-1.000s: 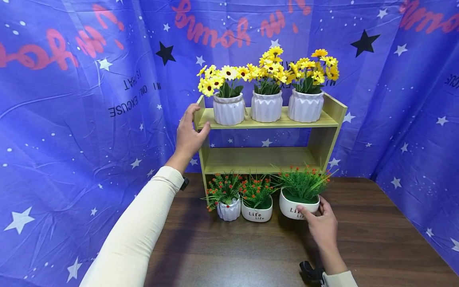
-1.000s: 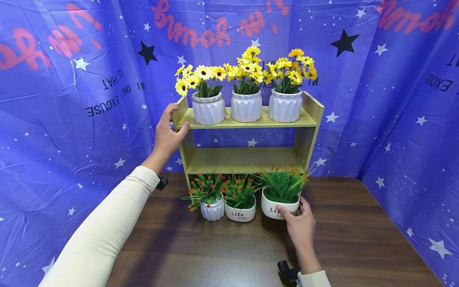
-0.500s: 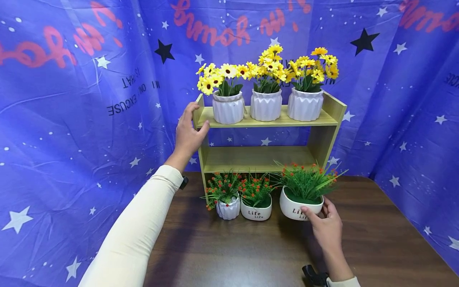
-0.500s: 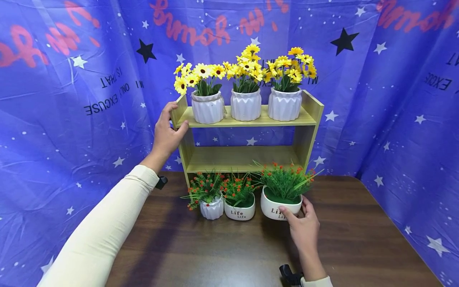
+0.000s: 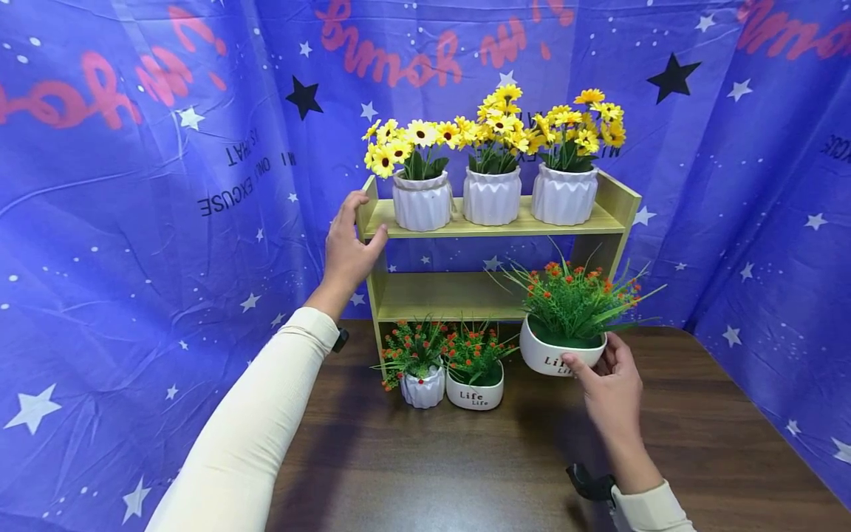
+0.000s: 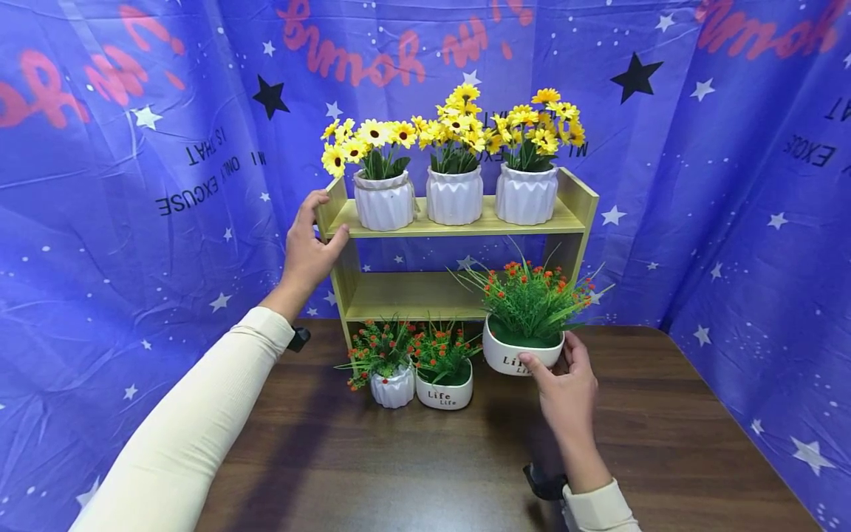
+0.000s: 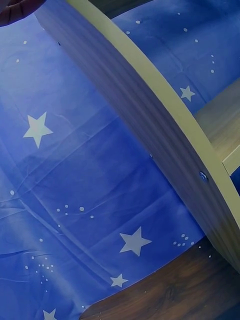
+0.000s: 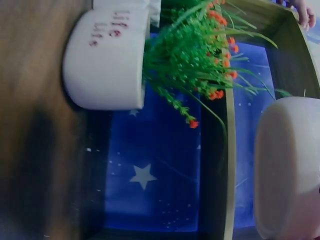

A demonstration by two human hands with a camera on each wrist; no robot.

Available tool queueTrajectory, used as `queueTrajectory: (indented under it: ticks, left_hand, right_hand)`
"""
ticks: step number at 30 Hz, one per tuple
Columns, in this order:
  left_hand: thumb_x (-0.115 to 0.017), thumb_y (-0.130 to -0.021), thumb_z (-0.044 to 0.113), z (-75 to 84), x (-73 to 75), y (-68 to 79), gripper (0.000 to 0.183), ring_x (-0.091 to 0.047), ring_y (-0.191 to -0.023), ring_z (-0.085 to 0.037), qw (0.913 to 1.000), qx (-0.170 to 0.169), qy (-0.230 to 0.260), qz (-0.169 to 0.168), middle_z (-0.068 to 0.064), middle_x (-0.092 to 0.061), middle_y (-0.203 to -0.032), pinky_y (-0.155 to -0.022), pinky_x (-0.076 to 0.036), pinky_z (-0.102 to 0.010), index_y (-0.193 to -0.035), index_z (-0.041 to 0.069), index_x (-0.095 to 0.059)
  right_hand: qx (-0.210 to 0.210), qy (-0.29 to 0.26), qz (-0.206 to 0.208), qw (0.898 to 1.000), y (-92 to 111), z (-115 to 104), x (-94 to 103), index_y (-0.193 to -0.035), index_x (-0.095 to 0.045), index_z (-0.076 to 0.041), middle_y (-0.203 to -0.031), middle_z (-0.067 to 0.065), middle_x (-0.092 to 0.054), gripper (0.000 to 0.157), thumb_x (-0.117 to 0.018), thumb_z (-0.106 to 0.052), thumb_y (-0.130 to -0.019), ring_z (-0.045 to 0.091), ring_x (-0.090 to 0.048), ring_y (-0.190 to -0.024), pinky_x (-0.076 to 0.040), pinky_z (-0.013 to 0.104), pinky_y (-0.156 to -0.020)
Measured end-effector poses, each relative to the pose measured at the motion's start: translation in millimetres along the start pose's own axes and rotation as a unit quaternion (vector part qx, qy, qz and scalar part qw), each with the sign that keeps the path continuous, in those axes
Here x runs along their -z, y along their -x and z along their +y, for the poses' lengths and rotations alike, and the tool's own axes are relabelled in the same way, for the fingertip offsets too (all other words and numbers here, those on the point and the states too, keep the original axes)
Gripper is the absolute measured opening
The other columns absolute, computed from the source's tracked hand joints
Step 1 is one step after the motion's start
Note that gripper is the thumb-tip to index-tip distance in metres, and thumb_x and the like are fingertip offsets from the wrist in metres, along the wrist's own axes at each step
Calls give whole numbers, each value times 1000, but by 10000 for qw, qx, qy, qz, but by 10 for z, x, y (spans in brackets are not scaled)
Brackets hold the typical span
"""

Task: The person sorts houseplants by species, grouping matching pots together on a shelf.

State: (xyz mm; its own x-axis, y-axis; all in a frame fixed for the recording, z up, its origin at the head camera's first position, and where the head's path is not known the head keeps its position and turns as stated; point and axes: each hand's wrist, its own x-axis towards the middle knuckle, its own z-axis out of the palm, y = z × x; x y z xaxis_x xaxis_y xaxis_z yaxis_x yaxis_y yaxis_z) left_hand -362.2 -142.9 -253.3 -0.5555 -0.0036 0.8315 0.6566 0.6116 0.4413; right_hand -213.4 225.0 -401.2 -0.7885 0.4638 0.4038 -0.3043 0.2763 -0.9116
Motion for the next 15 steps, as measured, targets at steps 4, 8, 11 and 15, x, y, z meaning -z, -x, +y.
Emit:
queueTrajectory:
  ticks: [4, 8, 11, 15]
  left_hand:
    - [-69, -88, 21, -15, 2, 4, 49, -44, -136, -23, 10000, -4, 6, 13, -6, -49, -147, -111, -34, -39, -132, 7, -51]
    - [-69, -88, 21, -19, 2, 17, 50, -43, -136, -22, 10000, 10, -9, 24, -5, -49, -147, -111, -34, -38, -132, 6, -51]
    - [-69, -88, 20, -16, 4, 17, 50, -43, -136, -22, 10000, 11, -21, 26, -5, -48, -148, -111, -33, -38, -132, 7, -51]
    - [-70, -88, 20, -19, 4, 4, 50, -43, -137, -21, 10000, 27, -65, 27, -4, -48, -148, -111, -33, -37, -133, 9, -51]
  right_hand:
    - [35, 57, -98, 9999, -200, -26, -76, -144, -40, 1, -136, 18, -56, 74, -80, -16, -84, 18, -56, -119, -45, 10, -88]
    - [35, 232, -223, 9995, -396, 3, -166, -144, -39, 2, -138, 19, -55, 76, -80, -23, -85, 23, -53, -123, -43, 13, -89]
    - [12, 370, -345, 9987, -530, 28, -221, -144, -38, 3, -138, 20, -55, 76, -79, -27, -86, 24, -52, -124, -43, 21, -95]
    - [50, 513, -596, 9969, -691, 29, -261, -145, -36, 4, -140, 23, -52, 77, -76, -30, -89, 28, -49, -129, -41, 39, -105]
